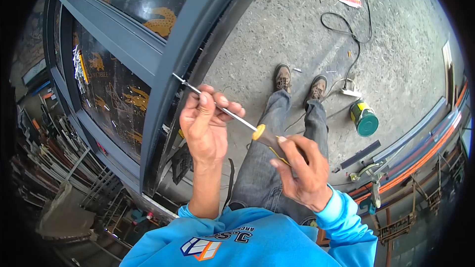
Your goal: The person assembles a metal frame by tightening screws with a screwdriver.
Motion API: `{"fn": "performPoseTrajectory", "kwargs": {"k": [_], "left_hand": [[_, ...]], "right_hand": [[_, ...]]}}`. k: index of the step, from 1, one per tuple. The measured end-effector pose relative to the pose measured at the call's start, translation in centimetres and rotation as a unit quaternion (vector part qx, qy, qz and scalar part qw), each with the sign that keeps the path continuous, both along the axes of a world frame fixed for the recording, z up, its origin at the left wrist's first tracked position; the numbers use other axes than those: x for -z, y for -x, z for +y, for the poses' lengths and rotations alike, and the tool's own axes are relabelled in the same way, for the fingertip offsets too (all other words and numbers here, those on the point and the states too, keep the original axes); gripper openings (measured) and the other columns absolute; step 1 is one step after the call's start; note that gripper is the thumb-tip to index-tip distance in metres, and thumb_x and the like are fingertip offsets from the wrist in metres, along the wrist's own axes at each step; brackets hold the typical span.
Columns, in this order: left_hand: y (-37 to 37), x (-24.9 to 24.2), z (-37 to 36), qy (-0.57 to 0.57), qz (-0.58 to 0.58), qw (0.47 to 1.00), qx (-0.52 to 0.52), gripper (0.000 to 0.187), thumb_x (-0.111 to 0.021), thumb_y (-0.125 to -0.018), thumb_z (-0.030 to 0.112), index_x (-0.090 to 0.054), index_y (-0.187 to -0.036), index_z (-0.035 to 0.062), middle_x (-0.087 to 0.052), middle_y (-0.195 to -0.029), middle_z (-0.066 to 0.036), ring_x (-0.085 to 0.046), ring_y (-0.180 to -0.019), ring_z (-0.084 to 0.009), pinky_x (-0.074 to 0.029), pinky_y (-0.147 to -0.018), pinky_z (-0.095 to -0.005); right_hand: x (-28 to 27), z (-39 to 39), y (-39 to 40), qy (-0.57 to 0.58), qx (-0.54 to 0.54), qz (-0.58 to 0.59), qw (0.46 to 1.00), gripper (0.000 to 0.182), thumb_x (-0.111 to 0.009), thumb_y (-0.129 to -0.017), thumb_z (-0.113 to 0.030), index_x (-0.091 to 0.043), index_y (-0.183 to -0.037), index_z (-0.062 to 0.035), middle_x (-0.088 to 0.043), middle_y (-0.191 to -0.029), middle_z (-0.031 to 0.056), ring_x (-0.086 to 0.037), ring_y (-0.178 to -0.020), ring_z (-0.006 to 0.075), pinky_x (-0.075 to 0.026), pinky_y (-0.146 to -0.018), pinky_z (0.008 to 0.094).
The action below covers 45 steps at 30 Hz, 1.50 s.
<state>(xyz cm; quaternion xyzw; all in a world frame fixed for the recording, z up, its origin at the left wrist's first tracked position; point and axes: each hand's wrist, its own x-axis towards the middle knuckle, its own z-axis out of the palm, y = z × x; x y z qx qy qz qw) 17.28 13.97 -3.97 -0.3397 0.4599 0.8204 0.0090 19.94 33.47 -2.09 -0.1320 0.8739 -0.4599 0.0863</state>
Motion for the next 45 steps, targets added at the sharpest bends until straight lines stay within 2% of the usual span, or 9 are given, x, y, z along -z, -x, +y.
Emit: {"fn": "performPoseTrajectory", "kwargs": {"k": [2,3,4,7,12,22,29,32,45], "left_hand": [[0.0,-0.3,-1.0,0.034,0.006,0.999,-0.005,0.027,-0.053,-0.096,0.021,-0.052,-0.113,0.0004,-0.064,-0.083,-0.011,-0.067,-0.072,-0.0242,-0.059,-0.066,-0.0407],[0.2,-0.7,-1.7,0.062,0.011,0.998,-0.008,0.031,-0.051,-0.097,0.024,-0.051,-0.117,-0.0002,-0.064,-0.083,-0.01,-0.067,-0.072,-0.0221,-0.059,-0.066,-0.0396],[0.6,-1.1,-2.4,0.097,-0.022,0.995,0.004,0.035,-0.05,-0.098,0.025,-0.048,-0.12,-0.0016,-0.065,-0.084,-0.011,-0.067,-0.072,-0.0221,-0.059,-0.067,-0.0396],[0.9,-2.2,-2.4,0.087,-0.061,0.994,0.033,0.036,-0.053,-0.097,0.027,-0.053,-0.114,-0.0044,-0.065,-0.081,-0.011,-0.067,-0.071,-0.0206,-0.059,-0.064,-0.0354],[-0.1,-0.5,-1.8,0.492,-0.05,0.869,-0.023,0.033,-0.07,-0.086,0.02,-0.061,-0.098,-0.0098,-0.063,-0.076,-0.011,-0.065,-0.066,-0.016,-0.057,-0.06,-0.0261],[3.3,1.5,1.2,0.675,-0.074,0.722,-0.136,0.022,-0.074,-0.081,0.011,-0.063,-0.089,-0.0066,-0.063,-0.069,-0.01,-0.059,-0.056,-0.012,-0.049,-0.053,-0.0242],[0.4,0.6,3.2,0.208,-0.062,0.959,-0.184,0.02,-0.05,-0.096,0.01,-0.053,-0.11,-0.0033,-0.059,-0.118,-0.017,-0.058,-0.111,-0.0302,-0.044,-0.103,-0.0445],[-0.1,0.9,3.1,0.045,0.03,0.993,-0.108,0.021,-0.046,-0.097,0.009,-0.053,-0.114,-0.003,-0.059,-0.122,-0.014,-0.058,-0.112,-0.0272,-0.046,-0.101,-0.0429],[0.6,1.8,3.5,-0.285,0.008,0.943,-0.169,0.017,-0.064,-0.088,0.024,-0.07,-0.102,0.0153,-0.067,-0.102,-0.001,-0.056,-0.106,-0.0204,-0.044,-0.1,-0.0432]], "right_hand": [[0.4,0.3,0.2,0.351,0.129,-0.555,0.743,0.038,-0.059,-0.093,-0.027,-0.057,-0.118,0.0012,-0.064,-0.085,0.0149,-0.056,-0.054,0.0147,-0.041,-0.045,0.0259],[0.5,-0.4,2.2,0.455,0.164,-0.667,0.567,0.049,-0.041,-0.1,-0.037,-0.048,-0.13,0.002,-0.063,-0.076,0.0121,-0.053,-0.048,0.0133,-0.038,-0.042,0.0243],[1.2,-0.8,2.6,0.47,0.126,-0.678,0.551,0.05,-0.043,-0.1,-0.034,-0.041,-0.136,0.0008,-0.062,-0.081,0.0117,-0.055,-0.053,0.0126,-0.039,-0.043,0.0224],[0.8,0.1,1.1,0.449,0.097,-0.58,0.673,0.045,-0.048,-0.099,-0.03,-0.047,-0.133,0.0001,-0.061,-0.084,0.0098,-0.056,-0.059,0.0112,-0.041,-0.048,0.0214],[2.0,3.1,-2.3,0.302,-0.002,-0.452,0.839,0.035,-0.062,-0.09,-0.011,-0.057,-0.123,-0.0002,-0.057,-0.092,0.0077,-0.053,-0.083,0.014,-0.042,-0.073,0.0264],[3.7,4.2,-0.5,0.27,0.036,-0.29,0.918,0.043,-0.065,-0.082,-0.003,-0.055,-0.124,-0.0024,-0.053,-0.1,0.011,-0.053,-0.089,0.0202,-0.042,-0.08,0.0296],[8.0,4.5,1.1,0.296,-0.041,-0.18,0.937,0.043,-0.066,-0.075,0.001,-0.059,-0.117,-0.003,-0.054,-0.087,0.0134,-0.056,-0.072,0.0302,-0.046,-0.062,0.0358],[10.7,4.6,0.8,0.294,-0.055,-0.145,0.943,0.04,-0.071,-0.074,-0.004,-0.062,-0.113,-0.0025,-0.053,-0.07,0.0091,-0.052,-0.055,0.0248,-0.042,-0.049,0.0342],[14.5,4.8,0.3,0.361,-0.059,-0.124,0.922,0.042,-0.067,-0.073,0.002,-0.06,-0.115,0.007,-0.06,-0.08,0.0162,-0.058,-0.063,0.0233,-0.046,-0.056,0.0298]]}}
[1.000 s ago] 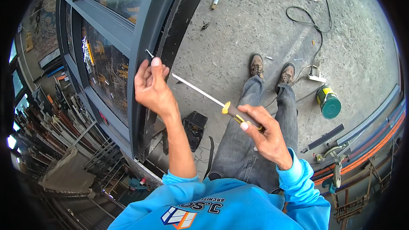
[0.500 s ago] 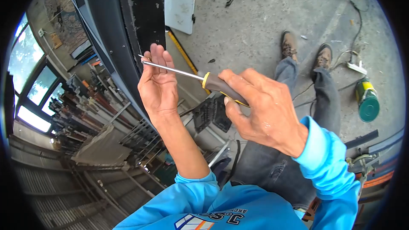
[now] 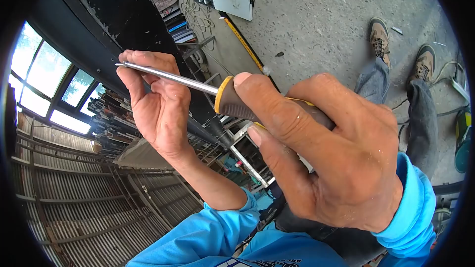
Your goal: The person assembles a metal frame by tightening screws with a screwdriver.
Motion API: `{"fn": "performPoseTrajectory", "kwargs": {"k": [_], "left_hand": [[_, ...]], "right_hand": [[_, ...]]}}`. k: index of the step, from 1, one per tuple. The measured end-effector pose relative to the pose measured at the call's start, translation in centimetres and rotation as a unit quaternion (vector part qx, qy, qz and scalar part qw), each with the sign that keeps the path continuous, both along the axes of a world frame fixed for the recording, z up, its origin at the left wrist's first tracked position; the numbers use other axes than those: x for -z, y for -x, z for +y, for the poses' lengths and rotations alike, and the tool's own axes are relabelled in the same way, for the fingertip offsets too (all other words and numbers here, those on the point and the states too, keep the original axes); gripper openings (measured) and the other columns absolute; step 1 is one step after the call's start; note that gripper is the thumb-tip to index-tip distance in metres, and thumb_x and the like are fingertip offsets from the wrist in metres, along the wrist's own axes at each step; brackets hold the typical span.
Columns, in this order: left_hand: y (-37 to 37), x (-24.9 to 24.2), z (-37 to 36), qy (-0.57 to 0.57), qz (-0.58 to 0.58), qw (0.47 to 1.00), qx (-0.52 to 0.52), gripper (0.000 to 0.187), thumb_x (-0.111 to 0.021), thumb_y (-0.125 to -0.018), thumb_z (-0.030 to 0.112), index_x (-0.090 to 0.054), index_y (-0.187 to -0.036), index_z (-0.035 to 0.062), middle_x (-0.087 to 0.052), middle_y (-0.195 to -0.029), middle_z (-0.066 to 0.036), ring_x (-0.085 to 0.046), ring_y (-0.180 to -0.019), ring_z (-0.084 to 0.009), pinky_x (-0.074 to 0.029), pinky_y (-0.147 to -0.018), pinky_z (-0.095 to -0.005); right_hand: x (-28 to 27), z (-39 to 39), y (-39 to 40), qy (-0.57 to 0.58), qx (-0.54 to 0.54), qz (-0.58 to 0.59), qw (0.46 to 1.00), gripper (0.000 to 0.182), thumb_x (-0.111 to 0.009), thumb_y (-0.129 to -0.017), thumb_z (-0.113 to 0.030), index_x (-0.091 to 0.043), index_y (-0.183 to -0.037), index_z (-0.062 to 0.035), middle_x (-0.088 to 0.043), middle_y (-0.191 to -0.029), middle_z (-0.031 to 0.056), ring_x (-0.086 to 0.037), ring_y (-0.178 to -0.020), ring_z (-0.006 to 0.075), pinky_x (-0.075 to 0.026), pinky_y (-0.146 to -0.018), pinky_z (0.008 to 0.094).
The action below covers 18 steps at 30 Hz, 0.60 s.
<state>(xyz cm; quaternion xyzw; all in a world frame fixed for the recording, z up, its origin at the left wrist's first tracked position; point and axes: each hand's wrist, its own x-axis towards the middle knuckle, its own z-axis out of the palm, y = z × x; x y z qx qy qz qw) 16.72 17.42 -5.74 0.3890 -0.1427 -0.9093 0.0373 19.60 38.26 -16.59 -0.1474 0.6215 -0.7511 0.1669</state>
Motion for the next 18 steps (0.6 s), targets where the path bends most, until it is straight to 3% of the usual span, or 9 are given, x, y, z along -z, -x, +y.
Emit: {"fn": "performPoseTrajectory", "kwargs": {"k": [3,5,6,8,11,12,15,18], "left_hand": [[-0.3,0.2,-0.9,-0.005,0.001,1.0,0.028,0.017,-0.064,-0.088,0.024,-0.07,-0.102,0.0169,-0.067,-0.104,0.0,-0.055,-0.106,-0.0188,-0.042,-0.102,-0.0434],[-0.5,-0.2,-1.9,-0.005,-0.007,0.988,0.155,0.018,-0.063,-0.088,0.024,-0.069,-0.103,0.0169,-0.067,-0.105,0.002,-0.055,-0.109,-0.0186,-0.043,-0.1,-0.0404],[-0.4,-0.3,-2.0,-0.008,0.0,0.988,0.157,0.018,-0.063,-0.088,0.024,-0.069,-0.103,0.0169,-0.067,-0.105,0.002,-0.055,-0.109,-0.0186,-0.043,-0.1,-0.0404],[-0.6,-0.7,-1.6,-0.02,0.006,0.999,0.05,0.019,-0.062,-0.089,0.025,-0.068,-0.104,0.0165,-0.068,-0.104,0.003,-0.056,-0.108,-0.0181,-0.043,-0.099,-0.038],[-0.3,-1.7,-1.1,0.018,-0.007,1.0,-0.022,0.019,-0.066,-0.087,0.021,-0.07,-0.104,0.0133,-0.065,-0.101,0.0,-0.054,-0.1,-0.0157,-0.041,-0.093,-0.0338],[-0.3,-2.0,-1.5,0.031,-0.024,0.998,0.042,0.017,-0.06,-0.09,0.024,-0.068,-0.103,0.015,-0.068,-0.107,0.002,-0.061,-0.098,-0.0146,-0.044,-0.095,-0.0339],[0.0,-2.6,-2.3,0.061,-0.016,0.998,0.013,0.018,-0.06,-0.09,0.025,-0.068,-0.102,0.0148,-0.068,-0.108,0.001,-0.061,-0.097,-0.0142,-0.044,-0.091,-0.0327],[0.3,-3.4,-2.8,-0.001,-0.006,1.0,-0.001,0.02,-0.062,-0.089,0.025,-0.068,-0.106,0.0156,-0.068,-0.105,0.002,-0.057,-0.1,-0.0151,-0.043,-0.091,-0.0329]], "right_hand": [[-0.3,-0.2,-0.1,-0.01,0.002,0.009,1.0,0.043,-0.067,-0.073,0.002,-0.061,-0.115,0.0063,-0.06,-0.08,0.0161,-0.058,-0.062,0.0231,-0.046,-0.056,0.0295],[-0.8,-0.3,-0.1,-0.016,-0.003,0.02,1.0,0.043,-0.067,-0.072,0.002,-0.061,-0.115,0.006,-0.06,-0.08,0.016,-0.058,-0.062,0.023,-0.046,-0.055,0.0293],[-1.1,-0.4,-0.2,-0.021,-0.001,0.015,1.0,0.043,-0.067,-0.072,0.003,-0.061,-0.115,0.0057,-0.06,-0.081,0.016,-0.058,-0.062,0.0229,-0.046,-0.055,0.0293],[-2.0,-0.7,-0.3,-0.031,-0.001,0.017,0.999,0.044,-0.067,-0.072,0.003,-0.061,-0.115,0.0054,-0.06,-0.081,0.0159,-0.058,-0.061,0.0228,-0.046,-0.055,0.0293],[-3.6,-1.2,0.3,-0.042,0.009,0.02,0.999,0.043,-0.068,-0.071,0.004,-0.062,-0.114,0.0055,-0.06,-0.081,0.0156,-0.059,-0.061,0.0228,-0.046,-0.054,0.0293],[-4.1,-1.2,0.6,-0.048,0.007,0.022,0.999,0.043,-0.068,-0.071,0.004,-0.062,-0.114,0.0056,-0.06,-0.081,0.0154,-0.058,-0.06,0.0227,-0.046,-0.054,0.0291],[-5.7,-1.1,0.9,-0.064,0.002,0.025,0.998,0.043,-0.068,-0.071,0.005,-0.062,-0.113,0.0059,-0.06,-0.08,0.0151,-0.058,-0.06,0.0221,-0.045,-0.054,0.0287],[-6.8,-1.2,1.0,-0.079,0.001,0.024,0.997,0.042,-0.068,-0.071,0.005,-0.062,-0.113,0.0061,-0.06,-0.079,0.0149,-0.058,-0.06,0.0215,-0.045,-0.054,0.0287]]}}
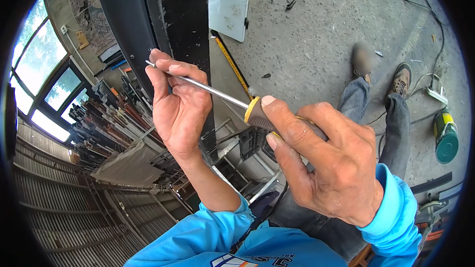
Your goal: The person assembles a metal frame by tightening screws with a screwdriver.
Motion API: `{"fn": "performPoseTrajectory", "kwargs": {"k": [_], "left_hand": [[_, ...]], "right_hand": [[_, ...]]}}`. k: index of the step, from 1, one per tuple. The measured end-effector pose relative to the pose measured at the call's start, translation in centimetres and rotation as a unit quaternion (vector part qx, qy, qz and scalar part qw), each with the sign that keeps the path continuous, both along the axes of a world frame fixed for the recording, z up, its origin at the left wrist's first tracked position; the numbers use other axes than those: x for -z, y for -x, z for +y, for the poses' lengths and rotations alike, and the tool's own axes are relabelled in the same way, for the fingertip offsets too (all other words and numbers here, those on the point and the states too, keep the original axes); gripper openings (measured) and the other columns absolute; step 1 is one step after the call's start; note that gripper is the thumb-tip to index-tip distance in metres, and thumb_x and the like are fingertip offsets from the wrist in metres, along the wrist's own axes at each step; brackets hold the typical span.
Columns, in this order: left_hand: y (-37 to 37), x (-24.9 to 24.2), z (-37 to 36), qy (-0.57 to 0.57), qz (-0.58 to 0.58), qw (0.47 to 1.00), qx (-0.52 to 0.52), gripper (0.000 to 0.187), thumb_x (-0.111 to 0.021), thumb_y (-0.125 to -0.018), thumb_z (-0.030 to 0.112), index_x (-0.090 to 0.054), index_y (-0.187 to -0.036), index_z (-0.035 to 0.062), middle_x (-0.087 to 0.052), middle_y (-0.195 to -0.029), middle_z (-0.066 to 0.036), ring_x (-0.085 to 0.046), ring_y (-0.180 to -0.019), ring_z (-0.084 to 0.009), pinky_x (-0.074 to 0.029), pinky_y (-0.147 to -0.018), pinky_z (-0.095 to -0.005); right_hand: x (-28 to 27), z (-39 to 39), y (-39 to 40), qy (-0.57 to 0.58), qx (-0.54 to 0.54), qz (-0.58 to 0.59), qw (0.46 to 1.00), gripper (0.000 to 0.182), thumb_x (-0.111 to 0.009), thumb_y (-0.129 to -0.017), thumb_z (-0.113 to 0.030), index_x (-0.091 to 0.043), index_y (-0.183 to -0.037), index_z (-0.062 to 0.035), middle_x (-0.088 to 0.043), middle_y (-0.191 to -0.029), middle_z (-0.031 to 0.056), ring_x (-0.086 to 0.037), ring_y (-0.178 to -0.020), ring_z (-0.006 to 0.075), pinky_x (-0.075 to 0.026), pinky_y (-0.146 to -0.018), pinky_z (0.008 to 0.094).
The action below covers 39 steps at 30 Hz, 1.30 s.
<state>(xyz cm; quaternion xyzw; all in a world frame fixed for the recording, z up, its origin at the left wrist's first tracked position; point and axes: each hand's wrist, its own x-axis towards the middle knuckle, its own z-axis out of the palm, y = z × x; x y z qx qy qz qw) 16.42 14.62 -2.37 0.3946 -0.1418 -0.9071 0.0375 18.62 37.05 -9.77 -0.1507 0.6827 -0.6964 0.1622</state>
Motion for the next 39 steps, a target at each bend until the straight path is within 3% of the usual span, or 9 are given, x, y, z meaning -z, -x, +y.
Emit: {"fn": "performPoseTrajectory", "kwargs": {"k": [8,10,13,17,20,33,36,38,39], "left_hand": [[-0.2,0.2,-0.9,-0.07,0.032,0.997,0.03,0.023,-0.059,-0.092,0.022,-0.066,-0.113,0.0126,-0.067,-0.112,-0.002,-0.056,-0.109,-0.0194,-0.047,-0.09,-0.0324],[0.3,0.1,-0.3,0.128,-0.01,0.992,0.012,0.022,-0.055,-0.095,0.021,-0.065,-0.11,0.007,-0.067,-0.11,-0.008,-0.06,-0.109,-0.0241,-0.052,-0.092,-0.0349],[0.3,0.4,-1.1,0.261,-0.006,0.964,0.056,0.022,-0.053,-0.096,0.019,-0.063,-0.105,0.0021,-0.066,-0.11,-0.013,-0.061,-0.108,-0.0269,-0.054,-0.094,-0.0387],[0.8,0.3,-1.1,0.363,-0.067,0.928,0.052,0.017,-0.056,-0.094,0.012,-0.061,-0.1,-0.0032,-0.066,-0.099,-0.015,-0.064,-0.101,-0.0257,-0.057,-0.09,-0.0378],[1.2,0.6,-0.8,0.435,-0.099,0.893,0.051,0.015,-0.058,-0.093,0.01,-0.06,-0.096,-0.0048,-0.065,-0.095,-0.015,-0.065,-0.098,-0.0251,-0.058,-0.087,-0.0363],[3.1,0.6,0.3,0.444,-0.156,0.881,-0.04,0.014,-0.057,-0.092,0.008,-0.057,-0.098,-0.0058,-0.064,-0.101,-0.018,-0.065,-0.099,-0.0251,-0.058,-0.089,-0.0355],[2.9,0.8,0.3,0.446,-0.14,0.884,-0.027,0.015,-0.056,-0.093,0.008,-0.056,-0.099,-0.0062,-0.063,-0.102,-0.019,-0.064,-0.101,-0.0258,-0.057,-0.09,-0.0364],[2.9,0.8,0.4,0.446,-0.135,0.884,-0.035,0.015,-0.053,-0.095,0.008,-0.056,-0.099,-0.0062,-0.063,-0.101,-0.019,-0.064,-0.102,-0.0266,-0.056,-0.093,-0.0375],[2.8,0.8,0.4,0.445,-0.136,0.884,-0.038,0.015,-0.053,-0.095,0.008,-0.056,-0.099,-0.0062,-0.063,-0.101,-0.019,-0.064,-0.102,-0.0266,-0.056,-0.093,-0.0375]], "right_hand": [[-1.0,-0.9,-0.1,-0.013,0.004,-0.015,1.0,0.044,-0.069,-0.07,0.004,-0.063,-0.113,0.0049,-0.06,-0.08,0.0141,-0.057,-0.061,0.0217,-0.044,-0.052,0.0294],[-1.4,-1.1,-0.1,-0.086,0.024,0.068,0.994,0.047,-0.071,-0.068,0.004,-0.063,-0.114,0.0026,-0.059,-0.081,0.0138,-0.057,-0.061,0.0226,-0.044,-0.051,0.0303],[-2.0,-1.8,-0.3,-0.126,0.035,0.107,0.986,0.05,-0.073,-0.066,0.003,-0.063,-0.115,0.0008,-0.059,-0.082,0.014,-0.057,-0.061,0.0232,-0.044,-0.051,0.0313],[-2.1,-2.9,-0.5,-0.02,0.065,-0.05,0.996,0.043,-0.073,-0.072,-0.005,-0.065,-0.114,-0.0058,-0.055,-0.072,0.0075,-0.053,-0.051,0.0191,-0.04,-0.043,0.0317],[-2.6,-2.9,-0.4,-0.026,0.058,-0.069,0.996,0.04,-0.072,-0.075,-0.005,-0.064,-0.114,-0.0046,-0.056,-0.07,0.0084,-0.053,-0.048,0.0208,-0.041,-0.044,0.0326],[-3.5,-1.9,3.6,-0.004,-0.032,-0.187,0.982,0.033,-0.068,-0.08,-0.003,-0.063,-0.112,0.0045,-0.061,-0.07,0.0146,-0.055,-0.057,0.0162,-0.044,-0.055,0.0271],[-3.3,-1.7,4.0,-0.033,-0.04,-0.153,0.987,0.038,-0.07,-0.076,-0.002,-0.064,-0.113,0.0014,-0.061,-0.073,0.0136,-0.055,-0.058,0.018,-0.043,-0.053,0.0284],[-2.9,-2.0,3.7,-0.149,-0.009,0.061,0.987,0.048,-0.073,-0.07,-0.001,-0.063,-0.117,-0.0041,-0.059,-0.078,0.0108,-0.055,-0.059,0.0195,-0.043,-0.051,0.0299],[-2.8,-2.2,3.5,-0.149,-0.012,0.062,0.987,0.048,-0.073,-0.07,-0.001,-0.063,-0.117,-0.0041,-0.059,-0.078,0.0108,-0.055,-0.059,0.0195,-0.043,-0.051,0.0299]]}}
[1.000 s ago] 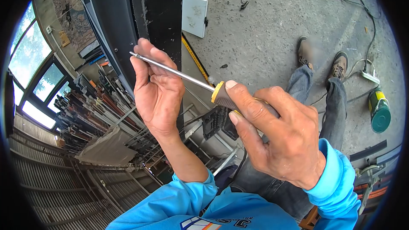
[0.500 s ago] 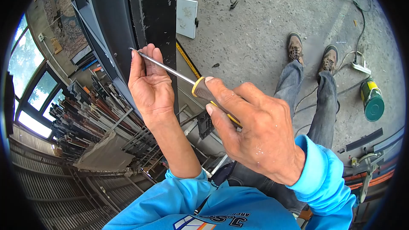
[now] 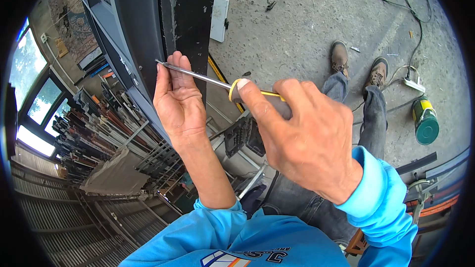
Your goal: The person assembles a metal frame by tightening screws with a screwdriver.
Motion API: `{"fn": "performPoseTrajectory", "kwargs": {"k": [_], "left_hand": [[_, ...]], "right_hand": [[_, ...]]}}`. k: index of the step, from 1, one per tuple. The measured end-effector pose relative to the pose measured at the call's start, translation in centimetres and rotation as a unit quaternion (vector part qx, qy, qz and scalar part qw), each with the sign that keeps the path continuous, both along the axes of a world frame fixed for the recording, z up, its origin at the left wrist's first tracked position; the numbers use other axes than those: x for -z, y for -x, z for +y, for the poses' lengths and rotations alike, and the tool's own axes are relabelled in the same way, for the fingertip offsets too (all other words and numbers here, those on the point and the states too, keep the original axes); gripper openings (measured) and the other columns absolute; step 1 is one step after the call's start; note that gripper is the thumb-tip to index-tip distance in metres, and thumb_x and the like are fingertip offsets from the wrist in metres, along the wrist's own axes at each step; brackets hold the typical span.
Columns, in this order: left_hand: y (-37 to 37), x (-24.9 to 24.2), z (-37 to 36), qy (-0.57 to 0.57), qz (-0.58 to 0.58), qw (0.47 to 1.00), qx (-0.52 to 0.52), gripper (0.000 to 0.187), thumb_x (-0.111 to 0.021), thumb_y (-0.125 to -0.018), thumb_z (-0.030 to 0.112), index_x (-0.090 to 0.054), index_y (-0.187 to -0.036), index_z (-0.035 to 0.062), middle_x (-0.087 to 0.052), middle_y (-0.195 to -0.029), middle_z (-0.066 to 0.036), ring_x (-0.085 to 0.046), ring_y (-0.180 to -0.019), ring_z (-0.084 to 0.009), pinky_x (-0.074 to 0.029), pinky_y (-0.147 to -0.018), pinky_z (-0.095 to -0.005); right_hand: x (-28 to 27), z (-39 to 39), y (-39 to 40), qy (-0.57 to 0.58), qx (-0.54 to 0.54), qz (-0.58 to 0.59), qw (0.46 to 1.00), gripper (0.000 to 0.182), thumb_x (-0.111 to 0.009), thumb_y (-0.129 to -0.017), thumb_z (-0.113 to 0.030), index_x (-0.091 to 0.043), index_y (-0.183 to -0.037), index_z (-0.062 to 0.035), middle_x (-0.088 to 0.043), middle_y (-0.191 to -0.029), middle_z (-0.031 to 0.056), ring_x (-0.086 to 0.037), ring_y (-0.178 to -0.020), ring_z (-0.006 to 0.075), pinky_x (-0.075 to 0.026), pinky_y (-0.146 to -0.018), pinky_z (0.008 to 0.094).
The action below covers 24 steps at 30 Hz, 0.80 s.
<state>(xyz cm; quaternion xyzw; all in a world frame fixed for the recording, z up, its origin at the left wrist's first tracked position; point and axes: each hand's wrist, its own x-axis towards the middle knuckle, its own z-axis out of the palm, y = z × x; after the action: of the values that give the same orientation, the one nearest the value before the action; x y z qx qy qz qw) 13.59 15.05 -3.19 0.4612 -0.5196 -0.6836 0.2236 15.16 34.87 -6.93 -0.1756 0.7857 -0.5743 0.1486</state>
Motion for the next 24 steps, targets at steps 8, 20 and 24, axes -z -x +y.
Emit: {"fn": "performPoseTrajectory", "kwargs": {"k": [8,20,24], "left_hand": [[-2.0,-0.7,0.2,0.013,-0.031,0.992,0.125,0.027,-0.05,-0.098,0.022,-0.053,-0.108,-0.0032,-0.061,-0.107,-0.02,-0.062,-0.105,-0.0274,-0.056,-0.089,-0.0381],[-2.0,-0.4,-1.2,-0.003,-0.051,0.986,0.161,0.025,-0.052,-0.097,0.019,-0.053,-0.109,-0.0028,-0.065,-0.085,-0.016,-0.069,-0.075,-0.029,-0.061,-0.064,-0.0417],[-2.3,-0.3,-1.1,-0.001,-0.049,0.984,0.174,0.02,-0.058,-0.094,0.021,-0.06,-0.103,0.0031,-0.065,-0.084,-0.009,-0.067,-0.074,-0.021,-0.058,-0.066,-0.0349]], "right_hand": [[0.2,-1.2,-2.2,0.036,0.027,-0.035,0.998,0.05,-0.074,-0.072,-0.009,-0.062,-0.12,-0.0073,-0.057,-0.079,0.0087,-0.056,-0.06,0.0192,-0.042,-0.046,0.0301],[-1.6,-1.4,-2.1,0.079,0.064,-0.185,0.978,0.048,-0.075,-0.071,-0.011,-0.062,-0.117,-0.0085,-0.057,-0.09,0.015,-0.058,-0.065,0.0223,-0.04,-0.046,0.0271],[-0.4,-1.3,-3.1,-0.001,0.016,0.034,0.999,0.042,-0.073,-0.073,-0.005,-0.063,-0.113,-0.0031,-0.057,-0.082,0.011,-0.055,-0.062,0.0215,-0.043,-0.049,0.0305]]}}
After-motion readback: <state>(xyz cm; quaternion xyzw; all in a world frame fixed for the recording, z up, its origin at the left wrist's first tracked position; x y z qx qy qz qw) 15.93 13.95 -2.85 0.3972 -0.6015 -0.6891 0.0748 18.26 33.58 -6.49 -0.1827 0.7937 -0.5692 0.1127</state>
